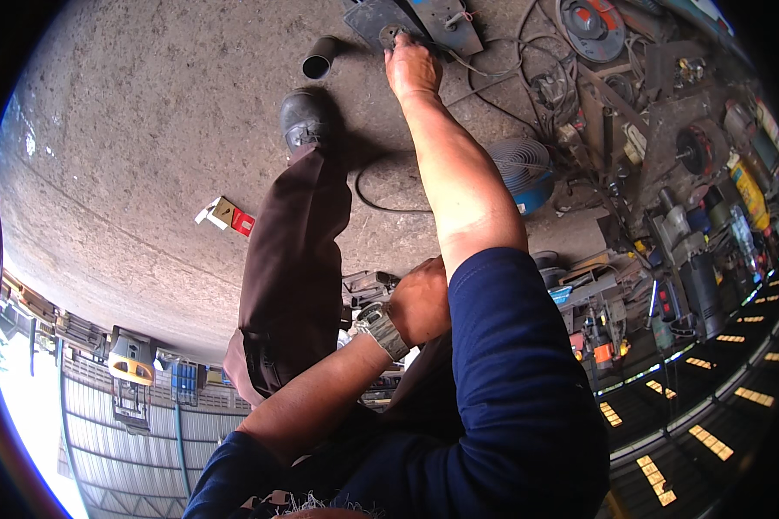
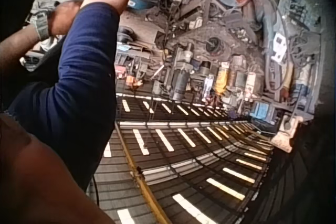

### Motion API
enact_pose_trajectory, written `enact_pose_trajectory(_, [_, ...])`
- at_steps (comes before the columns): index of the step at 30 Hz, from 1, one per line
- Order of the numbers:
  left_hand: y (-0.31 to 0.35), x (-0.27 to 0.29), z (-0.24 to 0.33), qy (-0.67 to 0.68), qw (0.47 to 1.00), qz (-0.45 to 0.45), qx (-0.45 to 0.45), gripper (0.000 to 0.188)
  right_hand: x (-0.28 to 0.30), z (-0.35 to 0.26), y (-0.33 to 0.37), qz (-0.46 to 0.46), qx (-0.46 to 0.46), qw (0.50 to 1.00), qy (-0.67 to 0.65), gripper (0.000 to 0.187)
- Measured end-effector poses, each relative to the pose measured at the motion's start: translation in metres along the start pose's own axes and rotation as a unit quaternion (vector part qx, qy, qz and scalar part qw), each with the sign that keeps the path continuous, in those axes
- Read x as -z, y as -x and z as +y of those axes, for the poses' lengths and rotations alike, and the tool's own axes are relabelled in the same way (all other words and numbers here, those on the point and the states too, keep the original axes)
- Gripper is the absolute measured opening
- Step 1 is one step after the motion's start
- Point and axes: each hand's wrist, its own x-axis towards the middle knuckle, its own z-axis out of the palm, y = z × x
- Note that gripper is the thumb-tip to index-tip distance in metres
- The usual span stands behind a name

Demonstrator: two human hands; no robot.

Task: The person sits on the floor and uses a metal rod to scrape or clean a flat metal piece. They then stand, retrieve a small metal rod from a toolbox, and return to the metal piece to continue working with the rod.

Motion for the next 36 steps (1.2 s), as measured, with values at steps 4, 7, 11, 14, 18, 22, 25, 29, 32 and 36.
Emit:
enact_pose_trajectory(4, [0.001, 0.000, 0.000, 0.007, 1.000, 0.012, -0.002, 0.042, 0.000, -0.004, -0.003, -0.012, -0.008, 1.000, 0.014, 0.031])
enact_pose_trajectory(7, [0.001, 0.002, 0.002, 0.014, 1.000, 0.020, -0.002, 0.041, 0.002, -0.006, 0.001, -0.008, -0.008, 1.000, 0.007, 0.030])
enact_pose_trajectory(11, [0.000, 0.006, 0.005, 0.013, 1.000, 0.018, -0.003, 0.040, -0.002, 0.000, -0.001, 0.001, 0.004, 1.000, -0.002, 0.026])
enact_pose_trajectory(14, [0.001, 0.007, 0.005, 0.006, 1.000, 0.017, -0.001, 0.039, -0.003, -0.001, -0.005, -0.017, 0.002, 1.000, 0.014, 0.027])
enact_pose_trajectory(18, [0.001, 0.008, 0.007, 0.004, 1.000, 0.015, 0.002, 0.038, -0.003, -0.004, -0.004, -0.023, -0.001, 1.000, 0.019, 0.028])
enact_pose_trajectory(22, [0.001, 0.006, 0.006, -0.003, 1.000, 0.029, -0.011, 0.037, -0.007, -0.001, -0.002, -0.009, -0.005, 1.000, 0.011, 0.029])
enact_pose_trajectory(25, [0.002, 0.004, 0.005, -0.008, 0.999, 0.029, -0.018, 0.036, -0.009, 0.001, -0.004, -0.001, -0.009, 1.000, 0.017, 0.028])
enact_pose_trajectory(29, [0.001, 0.004, 0.003, -0.003, 0.999, 0.027, -0.037, 0.035, -0.004, -0.002, -0.001, 0.016, -0.001, 1.000, -0.004, 0.026])
enact_pose_trajectory(32, [-0.001, 0.004, 0.005, 0.012, 0.998, 0.037, -0.039, 0.034, 0.007, -0.008, 0.005, 0.021, -0.015, 1.000, -0.015, 0.025])
enact_pose_trajectory(36, [-0.001, 0.009, 0.009, 0.026, 0.999, 0.028, -0.021, 0.033, 0.011, -0.006, 0.004, 0.035, -0.028, 0.999, -0.025, 0.026])
